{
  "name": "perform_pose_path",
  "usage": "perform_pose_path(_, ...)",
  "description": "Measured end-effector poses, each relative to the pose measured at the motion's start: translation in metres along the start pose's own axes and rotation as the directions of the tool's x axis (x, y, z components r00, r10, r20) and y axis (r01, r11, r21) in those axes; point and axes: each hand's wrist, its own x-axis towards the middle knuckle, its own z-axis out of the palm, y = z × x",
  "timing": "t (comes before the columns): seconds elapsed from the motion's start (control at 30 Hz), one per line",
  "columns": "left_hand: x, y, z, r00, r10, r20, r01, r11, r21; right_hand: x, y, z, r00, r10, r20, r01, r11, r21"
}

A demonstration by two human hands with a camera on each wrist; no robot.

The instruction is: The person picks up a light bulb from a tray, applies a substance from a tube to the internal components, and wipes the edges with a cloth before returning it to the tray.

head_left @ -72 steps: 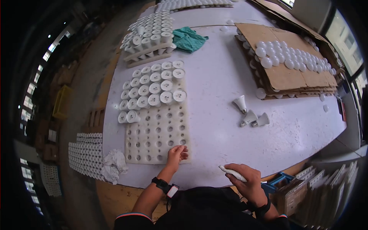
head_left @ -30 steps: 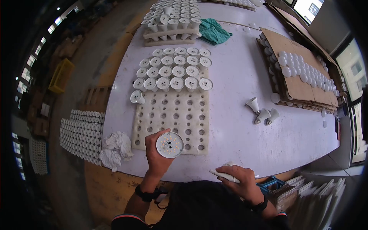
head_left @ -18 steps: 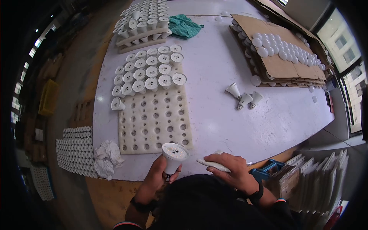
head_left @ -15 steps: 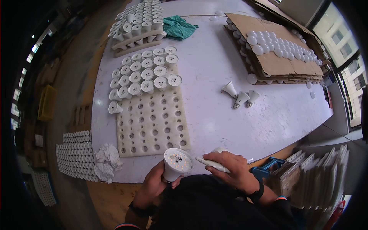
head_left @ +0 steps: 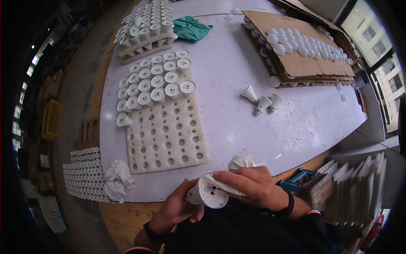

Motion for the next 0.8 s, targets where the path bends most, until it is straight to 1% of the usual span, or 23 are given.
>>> perform_pose_path(0.1,0.0012,0.0008,-0.0005,0.999,-0.038,0.015,0.037,0.999,0.014,-0.0002,0.0010,0.0029,1.000,-0.019,-0.016,0.019,1.000,-0.009)
perform_pose_path(0.17,0.0024,0.0021,0.0008,0.998,-0.065,-0.005,0.065,0.997,0.036,0.0001,0.0012,0.0032,0.999,-0.029,-0.016,0.029,0.999,-0.017)
perform_pose_path(0.2,0.0027,0.0026,0.0013,0.998,-0.064,-0.005,0.064,0.997,0.034,0.0008,0.0006,0.0027,0.999,-0.035,-0.007,0.035,0.999,-0.037)
perform_pose_path(0.27,0.0028,0.0034,0.0019,0.998,-0.046,-0.049,0.048,0.998,0.030,0.0018,0.0003,0.0023,0.999,-0.043,0.003,0.043,0.997,-0.058)
perform_pose_path(0.47,0.0019,0.0048,0.0020,0.996,-0.064,-0.070,0.064,0.998,0.011,0.0029,-0.0007,0.0012,0.998,-0.047,0.043,0.051,0.994,-0.097)
perform_pose_path(0.53,0.0023,0.0050,0.0009,0.995,-0.067,-0.078,0.070,0.997,0.029,0.0023,0.0011,0.0027,0.996,-0.077,0.042,0.082,0.990,-0.114)
perform_pose_path(0.67,0.0027,0.0058,0.0026,0.991,-0.085,-0.102,0.092,0.994,0.065,0.0006,0.0029,0.0051,0.997,-0.077,0.028,0.079,0.993,-0.090)
perform_pose_path(0.8,0.0035,0.0051,-0.0008,0.991,-0.081,-0.102,0.090,0.992,0.090,0.0006,0.0027,0.0033,0.996,-0.068,0.049,0.071,0.996,-0.062)
